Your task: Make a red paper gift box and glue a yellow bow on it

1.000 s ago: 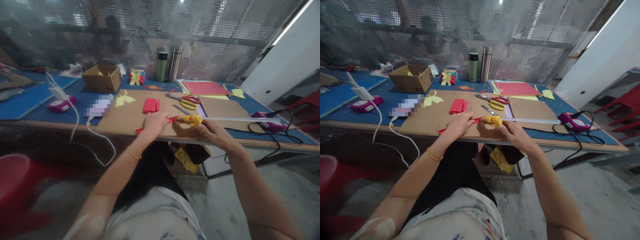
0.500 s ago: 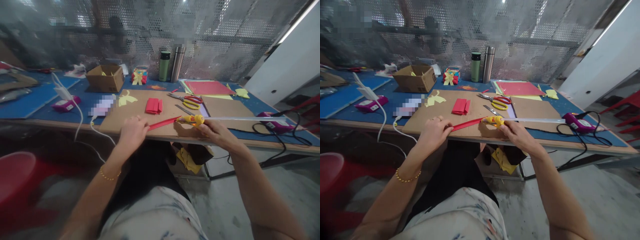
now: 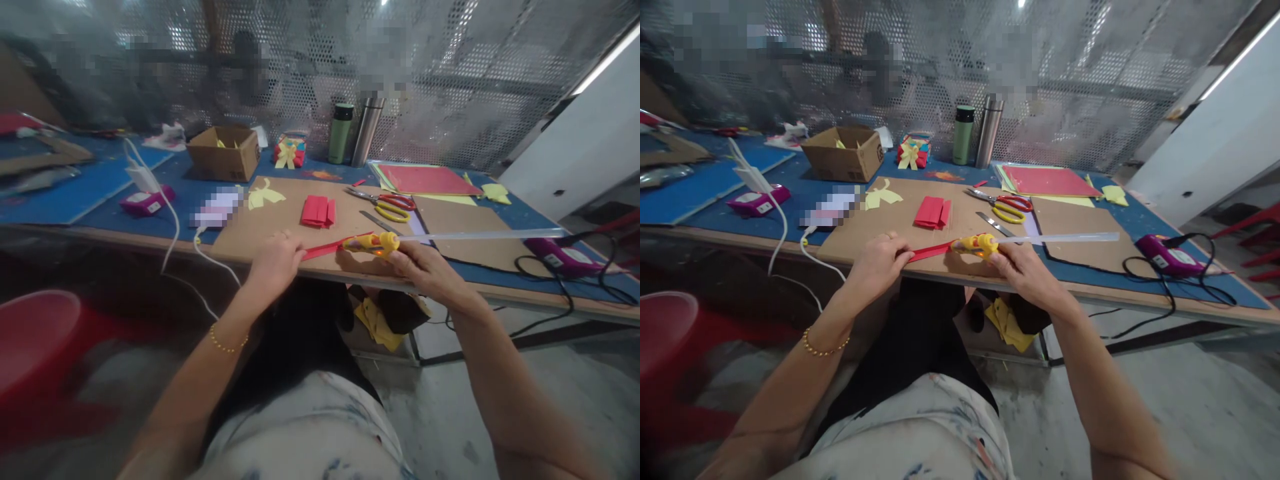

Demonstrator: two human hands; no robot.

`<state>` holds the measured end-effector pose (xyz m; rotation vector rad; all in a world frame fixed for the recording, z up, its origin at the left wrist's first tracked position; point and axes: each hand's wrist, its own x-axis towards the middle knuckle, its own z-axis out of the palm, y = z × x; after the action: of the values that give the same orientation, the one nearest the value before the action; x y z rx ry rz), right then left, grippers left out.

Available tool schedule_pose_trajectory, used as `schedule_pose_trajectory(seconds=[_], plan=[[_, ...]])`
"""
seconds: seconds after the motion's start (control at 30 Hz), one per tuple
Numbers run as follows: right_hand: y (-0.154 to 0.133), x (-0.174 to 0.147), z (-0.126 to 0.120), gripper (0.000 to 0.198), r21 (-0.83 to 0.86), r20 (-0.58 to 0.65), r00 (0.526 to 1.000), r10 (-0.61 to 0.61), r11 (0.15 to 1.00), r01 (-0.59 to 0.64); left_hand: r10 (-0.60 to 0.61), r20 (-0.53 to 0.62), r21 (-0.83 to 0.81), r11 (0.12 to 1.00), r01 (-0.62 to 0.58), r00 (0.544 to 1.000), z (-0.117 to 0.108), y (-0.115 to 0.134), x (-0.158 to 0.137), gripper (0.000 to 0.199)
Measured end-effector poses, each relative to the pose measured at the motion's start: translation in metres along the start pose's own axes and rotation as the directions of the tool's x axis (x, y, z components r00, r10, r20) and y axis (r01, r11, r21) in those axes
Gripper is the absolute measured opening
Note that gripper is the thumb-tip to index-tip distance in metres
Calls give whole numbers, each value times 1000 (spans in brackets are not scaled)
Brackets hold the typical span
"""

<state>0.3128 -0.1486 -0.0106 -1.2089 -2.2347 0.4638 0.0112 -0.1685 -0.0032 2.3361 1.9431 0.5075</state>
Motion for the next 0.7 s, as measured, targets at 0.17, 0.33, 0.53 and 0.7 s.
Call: schedule_pose_trajectory(seconds=[0.17, 0.33, 0.53, 0.7], plan=[[7, -4, -3, 49, 22, -29, 999, 36, 999, -35, -19, 13, -12, 1000, 19, 1000, -1, 1, 0, 17], [-15, 4, 11, 56, 47, 1, 999, -46, 998, 46, -11, 19, -19, 1000, 11, 1000, -1, 2, 2, 16], [-27, 8, 23, 61, 86, 17, 998, -61, 994, 59, -20, 35, -76, 997, 23, 999, -4, -4, -1, 19], [-16, 6, 18, 59, 59, -12, 999, -46, 997, 46, -34, 4, -122, 992, 34, 999, -5, -16, -8, 17]])
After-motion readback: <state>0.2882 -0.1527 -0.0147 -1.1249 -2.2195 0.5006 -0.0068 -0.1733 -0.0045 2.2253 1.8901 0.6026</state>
